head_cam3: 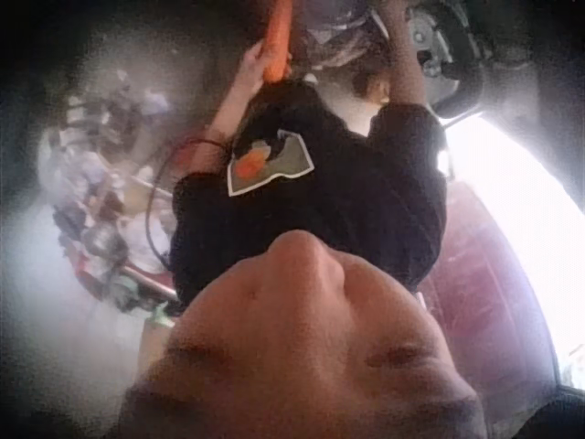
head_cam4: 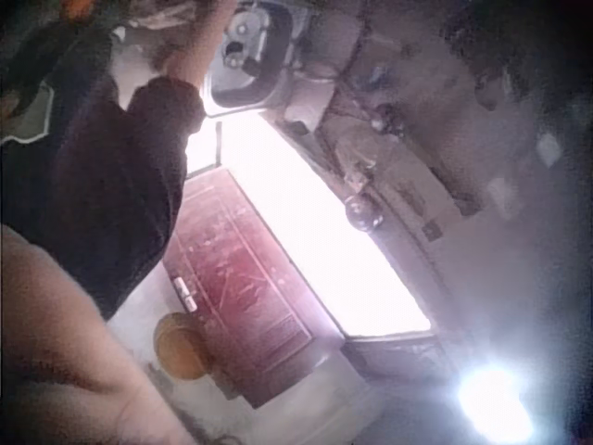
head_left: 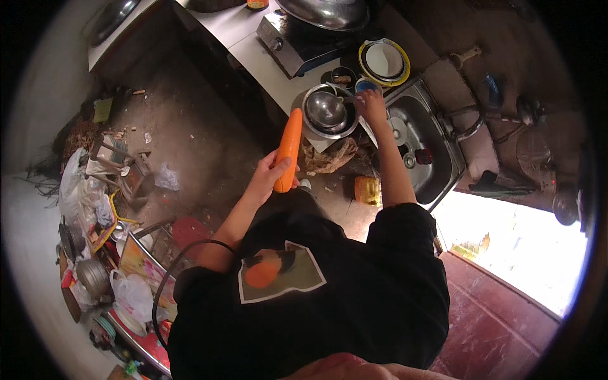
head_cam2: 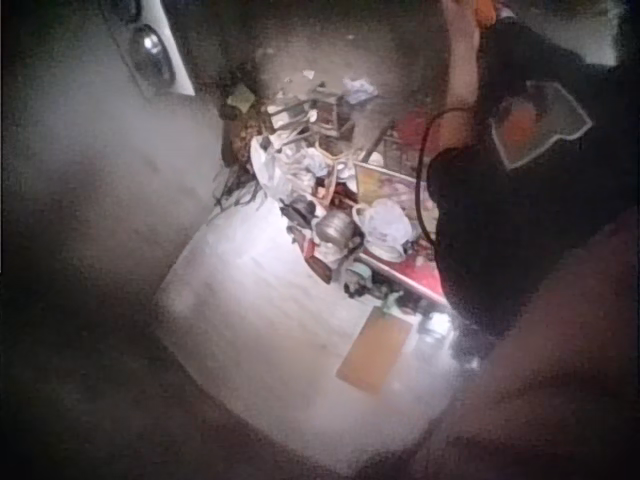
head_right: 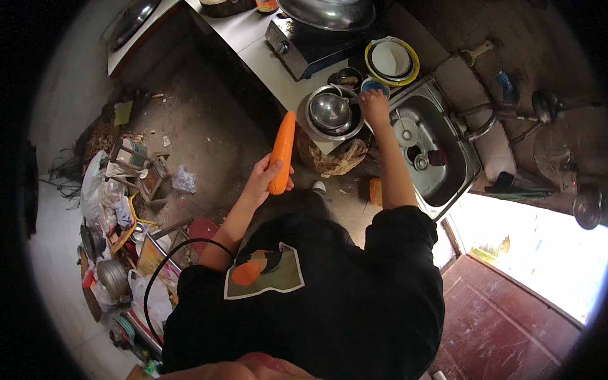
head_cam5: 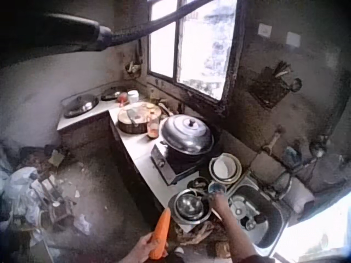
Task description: The person cracks an egg into a bowl, adds liquid from a bottle, and mixes the contents. They then rinse the mixture under running water and wash a carrot at the sink.
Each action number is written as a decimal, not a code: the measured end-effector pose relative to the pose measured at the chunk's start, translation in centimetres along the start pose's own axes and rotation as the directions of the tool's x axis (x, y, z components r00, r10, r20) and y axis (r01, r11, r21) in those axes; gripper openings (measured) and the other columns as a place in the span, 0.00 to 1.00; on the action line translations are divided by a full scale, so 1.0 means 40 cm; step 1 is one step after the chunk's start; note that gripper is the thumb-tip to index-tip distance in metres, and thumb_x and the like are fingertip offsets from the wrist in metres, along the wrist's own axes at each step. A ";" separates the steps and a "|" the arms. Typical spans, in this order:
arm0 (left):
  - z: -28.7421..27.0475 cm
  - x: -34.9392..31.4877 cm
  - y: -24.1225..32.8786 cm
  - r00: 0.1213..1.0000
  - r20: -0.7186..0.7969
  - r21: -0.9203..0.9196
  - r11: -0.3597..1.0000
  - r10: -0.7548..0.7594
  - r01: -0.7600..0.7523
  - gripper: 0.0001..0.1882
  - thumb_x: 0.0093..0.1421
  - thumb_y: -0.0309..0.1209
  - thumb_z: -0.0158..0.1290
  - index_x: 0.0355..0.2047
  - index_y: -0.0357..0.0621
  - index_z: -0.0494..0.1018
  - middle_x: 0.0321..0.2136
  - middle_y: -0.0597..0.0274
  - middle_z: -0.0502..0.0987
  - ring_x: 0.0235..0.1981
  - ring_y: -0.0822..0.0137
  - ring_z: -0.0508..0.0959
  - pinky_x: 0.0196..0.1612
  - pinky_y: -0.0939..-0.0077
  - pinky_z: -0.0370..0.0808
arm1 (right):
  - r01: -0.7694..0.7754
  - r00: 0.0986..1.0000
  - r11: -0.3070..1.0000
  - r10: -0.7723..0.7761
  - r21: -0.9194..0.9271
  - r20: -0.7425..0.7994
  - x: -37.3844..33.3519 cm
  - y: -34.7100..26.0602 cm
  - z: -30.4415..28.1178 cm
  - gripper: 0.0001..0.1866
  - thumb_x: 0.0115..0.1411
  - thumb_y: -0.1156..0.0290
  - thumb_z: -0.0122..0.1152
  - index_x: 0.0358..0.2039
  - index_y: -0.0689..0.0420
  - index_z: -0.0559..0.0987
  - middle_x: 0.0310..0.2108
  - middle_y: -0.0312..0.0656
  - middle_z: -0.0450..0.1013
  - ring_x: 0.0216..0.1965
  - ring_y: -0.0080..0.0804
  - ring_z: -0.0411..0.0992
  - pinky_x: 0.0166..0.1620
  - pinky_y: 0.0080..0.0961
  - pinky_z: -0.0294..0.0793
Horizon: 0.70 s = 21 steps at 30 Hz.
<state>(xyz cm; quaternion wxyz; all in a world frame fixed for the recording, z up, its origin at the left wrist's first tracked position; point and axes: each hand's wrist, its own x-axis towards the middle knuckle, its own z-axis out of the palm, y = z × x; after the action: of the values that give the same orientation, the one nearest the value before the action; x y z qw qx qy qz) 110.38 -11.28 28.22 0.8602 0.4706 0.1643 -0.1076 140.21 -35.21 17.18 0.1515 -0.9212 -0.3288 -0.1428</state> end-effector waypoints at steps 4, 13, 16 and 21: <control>0.019 0.047 -0.006 0.999 -0.050 0.015 1.000 0.015 -0.015 0.23 0.63 0.41 0.53 0.51 0.40 0.62 0.32 0.57 0.74 0.26 0.66 0.79 0.31 0.73 0.79 | -0.089 0.978 0.993 0.102 -0.079 0.182 0.076 0.065 0.051 0.11 0.49 0.65 0.64 0.32 0.54 0.83 0.34 0.44 0.77 0.42 0.45 0.70 0.47 0.39 0.70; 0.015 0.069 -0.010 0.992 -0.098 0.026 0.997 0.080 -0.077 0.26 0.60 0.30 0.54 0.56 0.45 0.56 0.38 0.58 0.72 0.33 0.66 0.79 0.37 0.69 0.79 | 0.015 0.881 0.986 0.065 -0.164 0.469 0.097 0.107 0.124 0.05 0.46 0.67 0.63 0.25 0.48 0.84 0.31 0.42 0.77 0.45 0.44 0.70 0.48 0.44 0.64; 0.011 0.070 -0.009 0.989 -0.092 0.027 0.993 0.115 -0.113 0.28 0.59 0.28 0.54 0.57 0.46 0.54 0.37 0.59 0.71 0.33 0.65 0.78 0.38 0.68 0.78 | -0.022 0.864 0.986 0.100 -0.162 0.493 0.091 0.116 0.132 0.04 0.47 0.67 0.62 0.25 0.48 0.83 0.31 0.41 0.77 0.45 0.44 0.71 0.47 0.45 0.65; 0.005 0.063 -0.002 0.991 -0.033 0.010 0.992 0.128 -0.128 0.29 0.59 0.26 0.54 0.57 0.46 0.53 0.36 0.60 0.70 0.32 0.65 0.77 0.37 0.67 0.76 | -0.075 0.834 0.979 0.167 -0.191 0.525 0.067 0.121 0.139 0.06 0.48 0.66 0.62 0.27 0.47 0.83 0.33 0.42 0.77 0.45 0.44 0.71 0.48 0.47 0.66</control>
<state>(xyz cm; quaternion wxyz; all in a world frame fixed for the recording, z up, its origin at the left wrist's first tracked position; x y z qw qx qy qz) 112.69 -11.57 27.27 0.8606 0.4853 0.1478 -0.0448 146.26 -35.17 12.17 -0.0138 -0.9523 -0.2863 0.1050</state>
